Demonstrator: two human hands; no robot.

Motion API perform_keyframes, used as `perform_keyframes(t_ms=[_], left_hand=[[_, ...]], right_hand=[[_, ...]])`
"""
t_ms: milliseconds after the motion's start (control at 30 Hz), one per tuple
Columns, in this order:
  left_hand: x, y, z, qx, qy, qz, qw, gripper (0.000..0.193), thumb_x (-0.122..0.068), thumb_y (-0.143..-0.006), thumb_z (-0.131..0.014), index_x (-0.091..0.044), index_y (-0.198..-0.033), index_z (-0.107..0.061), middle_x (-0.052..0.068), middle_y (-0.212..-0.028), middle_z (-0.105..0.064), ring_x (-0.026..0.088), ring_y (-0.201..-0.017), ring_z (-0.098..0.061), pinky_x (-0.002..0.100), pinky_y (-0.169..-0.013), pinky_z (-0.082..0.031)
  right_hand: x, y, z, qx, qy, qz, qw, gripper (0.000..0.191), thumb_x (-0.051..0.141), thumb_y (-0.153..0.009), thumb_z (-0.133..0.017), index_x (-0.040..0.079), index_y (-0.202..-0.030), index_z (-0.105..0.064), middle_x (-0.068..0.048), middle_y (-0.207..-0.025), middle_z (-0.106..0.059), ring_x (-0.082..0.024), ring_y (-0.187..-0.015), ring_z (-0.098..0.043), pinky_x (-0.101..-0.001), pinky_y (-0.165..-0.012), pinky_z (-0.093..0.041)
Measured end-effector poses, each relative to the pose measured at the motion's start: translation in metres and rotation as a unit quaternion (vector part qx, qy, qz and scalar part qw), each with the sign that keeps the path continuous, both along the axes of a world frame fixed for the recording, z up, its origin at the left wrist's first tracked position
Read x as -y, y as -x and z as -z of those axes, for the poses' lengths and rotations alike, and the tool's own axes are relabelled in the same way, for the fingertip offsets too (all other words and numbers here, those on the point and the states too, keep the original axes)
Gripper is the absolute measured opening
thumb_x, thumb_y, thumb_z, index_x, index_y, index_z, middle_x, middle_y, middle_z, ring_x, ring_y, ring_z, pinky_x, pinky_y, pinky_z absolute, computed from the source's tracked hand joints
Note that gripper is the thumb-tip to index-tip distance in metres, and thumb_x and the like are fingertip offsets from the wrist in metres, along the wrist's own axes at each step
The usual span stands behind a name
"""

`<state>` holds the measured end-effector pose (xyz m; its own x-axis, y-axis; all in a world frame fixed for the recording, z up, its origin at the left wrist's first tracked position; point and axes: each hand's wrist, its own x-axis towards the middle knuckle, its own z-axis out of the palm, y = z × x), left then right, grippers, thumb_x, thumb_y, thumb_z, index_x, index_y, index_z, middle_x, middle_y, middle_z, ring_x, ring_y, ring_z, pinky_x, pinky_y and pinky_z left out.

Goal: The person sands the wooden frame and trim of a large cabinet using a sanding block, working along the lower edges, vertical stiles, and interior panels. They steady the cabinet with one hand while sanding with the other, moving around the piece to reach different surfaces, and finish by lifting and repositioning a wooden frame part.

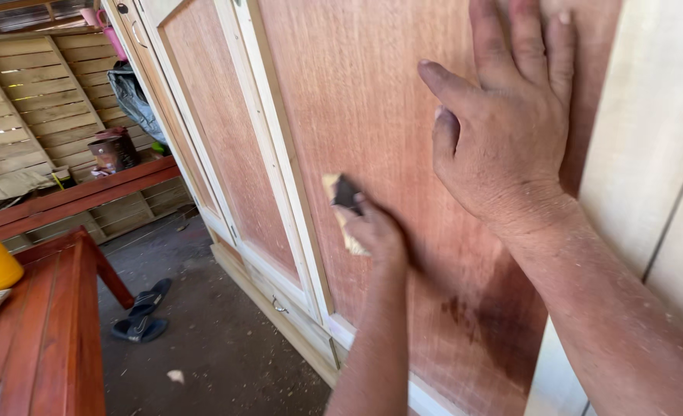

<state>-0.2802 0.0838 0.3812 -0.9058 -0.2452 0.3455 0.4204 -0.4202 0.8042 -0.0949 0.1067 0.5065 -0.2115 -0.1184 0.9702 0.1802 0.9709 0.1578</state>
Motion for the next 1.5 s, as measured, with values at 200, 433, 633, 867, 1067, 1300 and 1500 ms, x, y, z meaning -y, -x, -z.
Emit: perform_keyframes(t_ms=[200,433,633,867,1067,1300,1500], left_hand=[[0.02,-0.005,-0.037,-0.079,0.142,-0.077,0.984,0.053,-0.022,-0.105,-0.044,-0.008,-0.156,-0.034,0.016,-0.147,-0.056,0.033,-0.13,-0.059,0.044,-0.104,-0.053],[0.067,0.053,-0.048,-0.294,-0.182,-0.191,0.919,0.051,-0.015,-0.116,-0.045,-0.006,-0.163,-0.028,0.027,-0.166,-0.037,0.031,-0.153,-0.042,0.047,-0.13,-0.034],[0.053,0.152,-0.045,-0.18,0.35,-0.168,0.904,0.051,-0.026,-0.11,-0.033,-0.026,-0.16,-0.033,0.003,-0.173,-0.018,0.029,-0.16,-0.01,0.068,-0.121,-0.002],[0.052,0.136,-0.002,-0.185,0.312,-0.173,0.916,0.053,-0.028,-0.111,-0.035,-0.023,-0.164,-0.027,0.004,-0.174,-0.012,0.031,-0.161,-0.004,0.071,-0.121,0.004],[0.036,0.173,-0.114,-0.237,0.293,-0.173,0.91,0.052,-0.026,-0.111,-0.033,-0.019,-0.162,-0.029,0.002,-0.175,-0.012,0.03,-0.162,-0.006,0.072,-0.119,-0.001],[0.051,0.142,-0.024,-0.203,0.308,-0.168,0.914,0.053,-0.023,-0.111,-0.032,-0.019,-0.164,-0.03,0.002,-0.174,-0.011,0.03,-0.161,-0.004,0.071,-0.122,0.004],[0.035,0.176,-0.091,-0.213,0.304,-0.208,0.905,0.053,-0.027,-0.111,-0.032,-0.02,-0.163,-0.032,0.0,-0.174,-0.015,0.03,-0.161,-0.008,0.07,-0.122,0.004]], right_hand=[[-0.004,0.06,0.007,-0.023,-0.092,0.144,0.985,0.026,0.018,-0.104,-0.067,0.023,-0.127,-0.078,-0.011,-0.169,-0.045,-0.033,-0.163,-0.02,-0.0534,-0.134,0.001],[-0.018,0.086,0.011,-0.052,-0.151,0.222,0.962,0.021,0.026,-0.111,-0.061,0.031,-0.125,-0.076,-0.002,-0.164,-0.045,-0.028,-0.16,-0.016,-0.0503,-0.137,0.007],[-0.019,0.088,0.016,-0.042,-0.16,0.242,0.956,0.021,0.031,-0.111,-0.062,0.033,-0.127,-0.076,-0.001,-0.165,-0.043,-0.026,-0.162,-0.011,-0.0505,-0.137,0.01],[-0.012,0.088,0.015,-0.025,-0.157,0.23,0.96,0.02,0.028,-0.111,-0.065,0.031,-0.126,-0.077,-0.003,-0.166,-0.045,-0.028,-0.161,-0.015,-0.0517,-0.134,0.008],[-0.007,0.087,0.013,-0.023,-0.129,0.215,0.968,0.021,0.025,-0.107,-0.067,0.03,-0.124,-0.078,-0.002,-0.164,-0.047,-0.027,-0.16,-0.018,-0.0523,-0.134,0.005],[-0.007,0.095,0.015,-0.027,-0.109,0.182,0.977,0.017,0.024,-0.109,-0.067,0.028,-0.12,-0.079,-0.002,-0.165,-0.047,-0.028,-0.163,-0.014,-0.0545,-0.133,0.005],[-0.005,0.105,0.017,-0.033,-0.081,0.151,0.985,0.025,0.02,-0.105,-0.061,0.026,-0.122,-0.079,-0.003,-0.166,-0.046,-0.029,-0.162,-0.012,-0.0551,-0.133,0.007]])
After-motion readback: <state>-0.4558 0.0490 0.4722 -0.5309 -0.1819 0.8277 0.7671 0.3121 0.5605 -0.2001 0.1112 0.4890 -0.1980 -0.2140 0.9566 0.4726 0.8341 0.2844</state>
